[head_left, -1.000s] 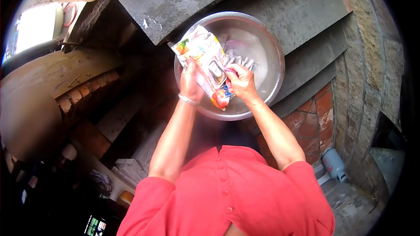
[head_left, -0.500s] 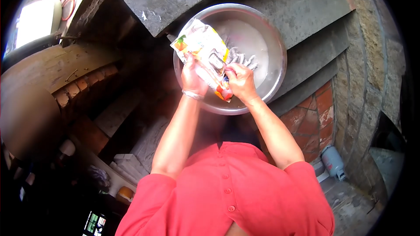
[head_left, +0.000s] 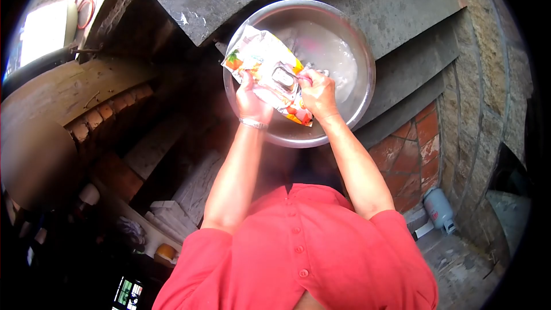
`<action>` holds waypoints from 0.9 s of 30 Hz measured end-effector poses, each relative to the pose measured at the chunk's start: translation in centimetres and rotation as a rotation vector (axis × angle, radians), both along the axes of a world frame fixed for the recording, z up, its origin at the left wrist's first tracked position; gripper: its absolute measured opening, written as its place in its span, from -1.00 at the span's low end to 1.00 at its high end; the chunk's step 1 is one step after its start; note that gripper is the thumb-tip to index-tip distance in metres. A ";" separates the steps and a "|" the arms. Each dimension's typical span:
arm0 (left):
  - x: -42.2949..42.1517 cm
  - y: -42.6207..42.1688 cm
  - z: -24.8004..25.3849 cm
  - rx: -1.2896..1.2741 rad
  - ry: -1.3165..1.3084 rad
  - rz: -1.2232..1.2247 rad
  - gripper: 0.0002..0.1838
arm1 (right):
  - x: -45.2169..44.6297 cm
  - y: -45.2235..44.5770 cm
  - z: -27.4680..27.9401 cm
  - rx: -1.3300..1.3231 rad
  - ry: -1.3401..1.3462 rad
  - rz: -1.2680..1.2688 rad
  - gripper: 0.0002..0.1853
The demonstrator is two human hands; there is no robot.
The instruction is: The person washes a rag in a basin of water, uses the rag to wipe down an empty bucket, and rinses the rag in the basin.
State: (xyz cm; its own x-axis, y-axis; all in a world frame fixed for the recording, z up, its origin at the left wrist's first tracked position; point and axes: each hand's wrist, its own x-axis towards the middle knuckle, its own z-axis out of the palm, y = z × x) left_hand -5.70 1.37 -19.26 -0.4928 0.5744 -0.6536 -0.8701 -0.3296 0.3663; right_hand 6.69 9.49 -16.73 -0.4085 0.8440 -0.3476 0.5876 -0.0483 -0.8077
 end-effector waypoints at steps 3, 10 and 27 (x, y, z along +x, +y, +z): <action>-0.4 -0.7 -2.0 0.049 0.099 -0.004 -0.46 | 0.7 -1.1 0.6 0.130 0.062 0.111 -0.91; 0.1 -0.2 -0.2 -0.023 0.056 -0.008 -0.50 | 0.2 -0.1 -0.7 0.026 -0.039 0.030 -0.90; 0.6 -0.1 1.9 -0.061 0.114 -0.180 -0.45 | -1.3 2.7 2.0 0.320 0.289 0.319 -0.93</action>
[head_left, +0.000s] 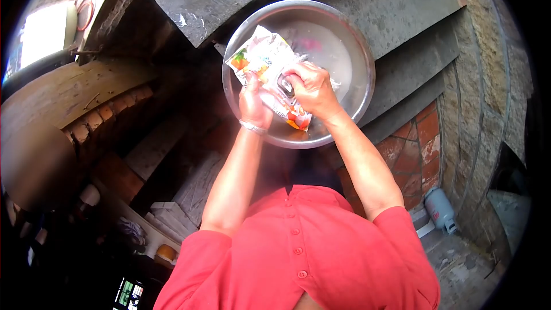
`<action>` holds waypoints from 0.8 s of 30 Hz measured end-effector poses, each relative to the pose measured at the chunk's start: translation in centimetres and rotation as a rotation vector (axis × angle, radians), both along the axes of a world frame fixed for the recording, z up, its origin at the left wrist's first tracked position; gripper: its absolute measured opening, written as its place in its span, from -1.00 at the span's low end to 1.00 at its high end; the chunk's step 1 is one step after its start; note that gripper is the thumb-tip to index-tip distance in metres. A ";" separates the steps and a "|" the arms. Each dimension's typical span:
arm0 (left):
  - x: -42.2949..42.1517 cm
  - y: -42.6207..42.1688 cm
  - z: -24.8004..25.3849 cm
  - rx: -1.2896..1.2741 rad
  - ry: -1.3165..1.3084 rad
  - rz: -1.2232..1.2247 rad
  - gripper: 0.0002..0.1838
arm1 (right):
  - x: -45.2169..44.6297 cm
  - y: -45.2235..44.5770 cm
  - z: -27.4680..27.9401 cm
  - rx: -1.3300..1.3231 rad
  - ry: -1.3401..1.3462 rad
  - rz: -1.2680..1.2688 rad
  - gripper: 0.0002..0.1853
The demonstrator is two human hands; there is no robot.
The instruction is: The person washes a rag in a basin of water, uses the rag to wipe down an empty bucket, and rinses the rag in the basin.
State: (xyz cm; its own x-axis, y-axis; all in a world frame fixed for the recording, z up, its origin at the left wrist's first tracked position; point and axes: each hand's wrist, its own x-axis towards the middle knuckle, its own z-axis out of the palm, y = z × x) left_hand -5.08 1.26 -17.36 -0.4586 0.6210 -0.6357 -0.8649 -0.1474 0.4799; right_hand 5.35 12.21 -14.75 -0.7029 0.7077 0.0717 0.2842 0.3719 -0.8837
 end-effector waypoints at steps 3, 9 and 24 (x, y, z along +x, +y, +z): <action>0.0 0.1 0.1 -0.027 0.018 -0.022 -0.47 | -0.2 0.6 -0.3 -0.073 -0.108 -0.046 -0.90; -0.2 0.1 0.3 -0.041 0.020 -0.009 -0.50 | -0.3 0.8 -0.2 -0.146 -0.138 -0.068 -0.91; -0.1 1.4 0.4 -0.087 0.053 0.001 -0.58 | -1.5 -0.5 1.0 0.089 -0.044 0.207 -0.95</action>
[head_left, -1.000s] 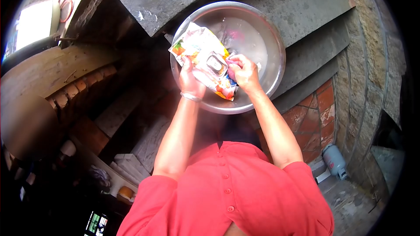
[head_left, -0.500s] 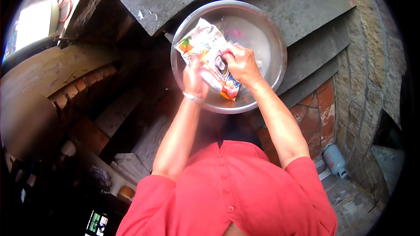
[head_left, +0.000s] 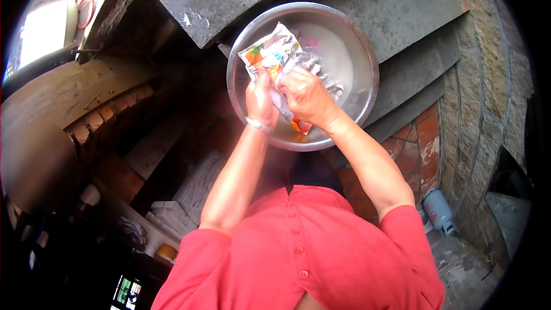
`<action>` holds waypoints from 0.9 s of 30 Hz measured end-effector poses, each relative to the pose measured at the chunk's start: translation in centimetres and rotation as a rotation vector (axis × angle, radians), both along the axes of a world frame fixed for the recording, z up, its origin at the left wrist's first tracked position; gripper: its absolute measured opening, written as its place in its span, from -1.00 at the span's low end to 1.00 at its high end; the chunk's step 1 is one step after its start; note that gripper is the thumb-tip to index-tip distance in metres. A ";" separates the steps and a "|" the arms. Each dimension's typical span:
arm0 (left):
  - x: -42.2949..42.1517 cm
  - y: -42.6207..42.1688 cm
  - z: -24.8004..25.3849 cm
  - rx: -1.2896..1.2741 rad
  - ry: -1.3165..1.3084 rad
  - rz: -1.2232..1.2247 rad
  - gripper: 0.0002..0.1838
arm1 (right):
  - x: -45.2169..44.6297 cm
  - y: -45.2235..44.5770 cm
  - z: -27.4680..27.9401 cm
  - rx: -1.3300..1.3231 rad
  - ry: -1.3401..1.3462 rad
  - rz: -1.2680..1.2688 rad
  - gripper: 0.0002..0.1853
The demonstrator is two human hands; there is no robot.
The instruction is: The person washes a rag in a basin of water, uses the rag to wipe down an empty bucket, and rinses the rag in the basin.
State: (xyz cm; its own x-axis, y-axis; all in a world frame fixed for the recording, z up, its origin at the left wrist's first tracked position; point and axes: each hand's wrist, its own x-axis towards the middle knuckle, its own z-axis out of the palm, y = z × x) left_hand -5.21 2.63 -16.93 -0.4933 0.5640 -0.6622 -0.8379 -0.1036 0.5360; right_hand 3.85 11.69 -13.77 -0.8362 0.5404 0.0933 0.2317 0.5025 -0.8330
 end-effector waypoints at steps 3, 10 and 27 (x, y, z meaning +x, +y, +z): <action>0.1 0.1 0.1 -0.008 -0.005 0.006 -0.56 | -0.3 0.6 -0.5 0.034 -0.034 -0.008 -0.94; 0.6 -0.4 0.4 0.005 -0.039 -0.003 -0.51 | 1.1 3.6 -3.6 -0.256 -0.310 -0.208 -0.92; -0.1 -0.8 2.1 0.068 0.138 0.054 -0.49 | 0.1 -1.7 0.8 -0.789 -0.177 -0.371 -0.94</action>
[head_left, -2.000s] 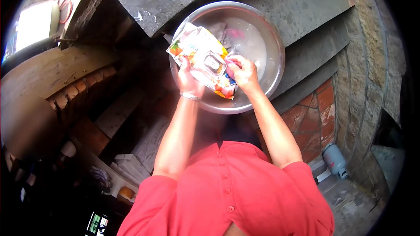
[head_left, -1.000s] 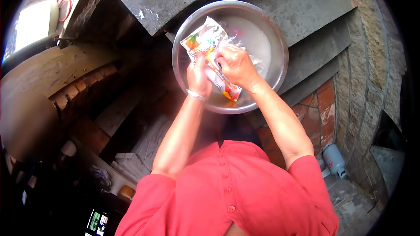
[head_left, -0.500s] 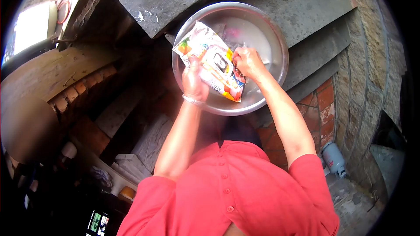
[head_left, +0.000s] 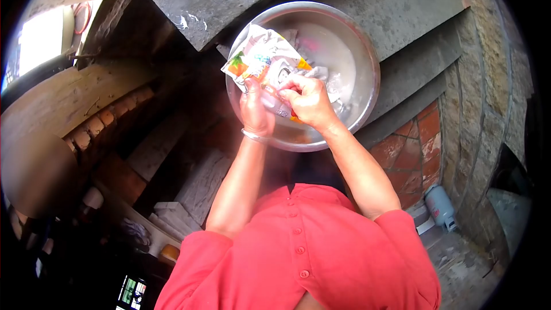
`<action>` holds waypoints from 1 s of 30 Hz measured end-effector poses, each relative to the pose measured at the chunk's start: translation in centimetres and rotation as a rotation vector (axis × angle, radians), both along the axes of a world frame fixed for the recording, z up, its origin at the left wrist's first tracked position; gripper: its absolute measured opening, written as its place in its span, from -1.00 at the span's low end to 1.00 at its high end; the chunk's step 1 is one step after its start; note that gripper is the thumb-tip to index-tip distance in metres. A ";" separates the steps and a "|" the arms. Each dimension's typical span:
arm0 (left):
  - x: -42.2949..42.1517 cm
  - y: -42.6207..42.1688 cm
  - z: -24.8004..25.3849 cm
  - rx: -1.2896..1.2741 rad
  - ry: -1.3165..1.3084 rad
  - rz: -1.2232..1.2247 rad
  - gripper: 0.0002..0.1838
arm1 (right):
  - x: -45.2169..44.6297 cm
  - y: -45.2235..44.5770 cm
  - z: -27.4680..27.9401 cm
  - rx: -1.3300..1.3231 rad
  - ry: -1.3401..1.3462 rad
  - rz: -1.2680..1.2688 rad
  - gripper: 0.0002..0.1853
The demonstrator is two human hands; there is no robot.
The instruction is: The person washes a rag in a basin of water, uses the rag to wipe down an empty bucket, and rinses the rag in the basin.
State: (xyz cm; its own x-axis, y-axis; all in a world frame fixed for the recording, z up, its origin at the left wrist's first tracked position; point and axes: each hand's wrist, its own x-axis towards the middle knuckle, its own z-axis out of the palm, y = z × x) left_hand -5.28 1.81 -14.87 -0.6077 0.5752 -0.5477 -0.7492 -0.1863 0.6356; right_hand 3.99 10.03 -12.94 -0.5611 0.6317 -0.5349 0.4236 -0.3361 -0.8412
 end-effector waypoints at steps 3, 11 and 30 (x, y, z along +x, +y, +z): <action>-0.4 -0.4 -0.1 -0.022 -0.100 -0.007 -0.51 | 0.2 -0.1 -0.2 0.065 -0.095 0.040 -0.94; 0.1 -0.4 -0.6 -0.010 0.040 0.008 -0.52 | -1.3 0.1 0.3 0.032 -0.039 -0.028 -0.91; -1.0 -2.0 -1.8 0.003 -0.132 0.115 -0.57 | 4.0 1.4 -8.4 0.288 -0.387 0.052 -0.90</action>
State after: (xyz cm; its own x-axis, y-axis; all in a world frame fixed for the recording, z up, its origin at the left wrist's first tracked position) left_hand -6.24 -0.14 -16.72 -0.5923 0.5075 -0.6258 -0.7999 -0.2773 0.5322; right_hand 7.94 11.40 -21.30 -0.3901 0.7612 -0.5181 0.7337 -0.0829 -0.6743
